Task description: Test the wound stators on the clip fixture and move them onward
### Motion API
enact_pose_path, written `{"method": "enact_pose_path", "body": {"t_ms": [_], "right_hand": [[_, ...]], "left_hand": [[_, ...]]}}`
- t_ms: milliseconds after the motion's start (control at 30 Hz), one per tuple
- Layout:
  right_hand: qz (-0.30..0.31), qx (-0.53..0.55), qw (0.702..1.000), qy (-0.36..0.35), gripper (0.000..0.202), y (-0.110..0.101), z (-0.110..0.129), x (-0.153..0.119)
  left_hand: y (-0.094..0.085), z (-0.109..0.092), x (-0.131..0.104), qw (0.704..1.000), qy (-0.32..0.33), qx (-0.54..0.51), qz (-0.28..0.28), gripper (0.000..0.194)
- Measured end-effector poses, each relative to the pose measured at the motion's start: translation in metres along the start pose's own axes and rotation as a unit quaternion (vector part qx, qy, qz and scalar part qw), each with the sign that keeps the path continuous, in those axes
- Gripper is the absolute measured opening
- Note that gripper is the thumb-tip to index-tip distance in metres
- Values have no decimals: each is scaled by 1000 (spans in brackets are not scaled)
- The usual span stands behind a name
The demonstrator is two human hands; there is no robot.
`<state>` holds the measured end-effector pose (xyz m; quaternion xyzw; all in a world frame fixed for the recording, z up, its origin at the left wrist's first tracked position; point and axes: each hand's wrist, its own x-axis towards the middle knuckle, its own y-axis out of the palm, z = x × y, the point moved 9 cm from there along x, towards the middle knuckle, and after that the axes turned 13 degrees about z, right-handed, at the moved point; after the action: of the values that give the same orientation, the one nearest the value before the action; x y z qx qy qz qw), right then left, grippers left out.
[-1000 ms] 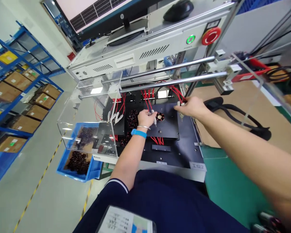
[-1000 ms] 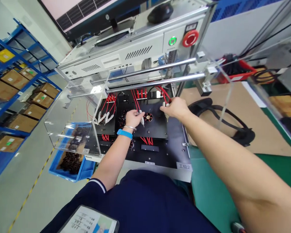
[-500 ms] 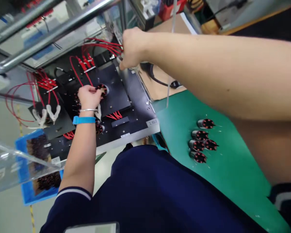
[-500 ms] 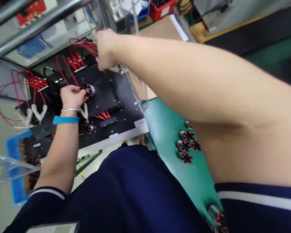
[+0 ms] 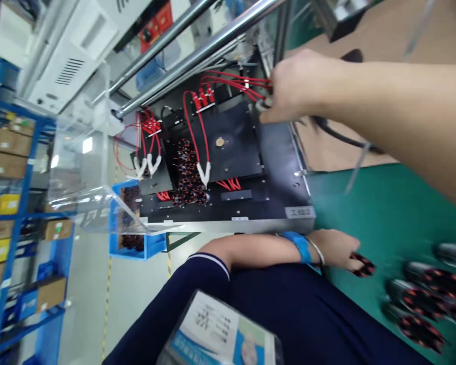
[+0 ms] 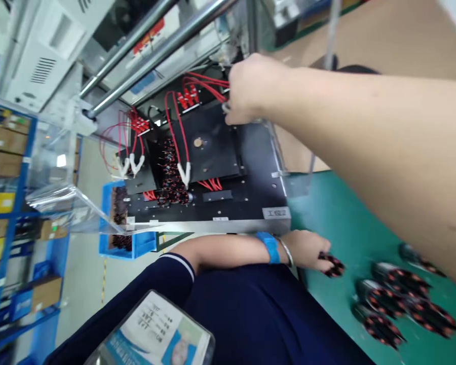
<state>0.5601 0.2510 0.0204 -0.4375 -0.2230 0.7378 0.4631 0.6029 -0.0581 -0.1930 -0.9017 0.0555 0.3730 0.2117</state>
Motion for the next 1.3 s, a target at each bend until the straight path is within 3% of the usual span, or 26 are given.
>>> {"method": "enact_pose_path", "body": {"t_ms": [67, 167, 233, 300, 333, 400, 467, 533, 633, 700, 767, 867, 967, 1033, 1133, 1233, 1300], "right_hand": [[14, -160, 987, -10, 39, 6, 7, 0], [17, -211, 977, 1, 46, 8, 7, -2], [29, -201, 979, 10, 49, 11, 6, -2], [39, -195, 980, 20, 49, 13, 5, -2], [42, -196, 979, 21, 48, 13, 5, -2], [37, -208, 977, 18, 46, 14, 6, -2], [29, -216, 976, 13, 46, 14, 8, -2], [25, -212, 977, 11, 48, 14, 7, -3], [33, -204, 978, 18, 52, 15, 7, -2], [37, -205, 978, 23, 52, 15, 7, 1], [38, -211, 976, 25, 50, 15, 8, 5], [35, -230, 972, 22, 46, 17, 8, 11], [30, -224, 974, 27, 41, 18, 3, 15], [27, -209, 977, 33, 40, 17, 0, 17], [18, -174, 984, 37, 38, 13, -1, 15], [-2, -109, 993, 45, 37, 9, 3, 10], [-2, 11, 998, 62, 34, 16, 1, 7]], "left_hand": [[-11, 6, -22, 996, 15, -73, -49, 14], [-50, 31, -107, 973, 1, -70, -219, 37], [-78, 68, -188, 920, -108, -23, -376, 33], [-88, 112, -263, 835, -275, 6, -477, 30], [-88, 133, -290, 795, -353, 8, -494, 32], [-81, 166, -318, 757, -449, 0, -475, 36], [-73, 185, -322, 758, -478, -11, -443, 28], [-65, 188, -321, 765, -472, -21, -437, 14], [-52, 173, -328, 767, -420, -69, -479, 7], [-54, 155, -332, 775, -329, -115, -527, 9], [-75, 135, -330, 782, -214, -133, -570, 11], [-138, 115, -323, 768, -115, -72, -626, 13], [-207, 120, -307, 753, -155, 3, -640, 11], [-235, 133, -294, 761, -207, 22, -615, 10], [-243, 147, -279, 788, -232, 40, -569, 18], [-225, 147, -271, 805, -195, 58, -557, 30], [-214, 147, -271, 802, -173, 55, -570, 39]]}}
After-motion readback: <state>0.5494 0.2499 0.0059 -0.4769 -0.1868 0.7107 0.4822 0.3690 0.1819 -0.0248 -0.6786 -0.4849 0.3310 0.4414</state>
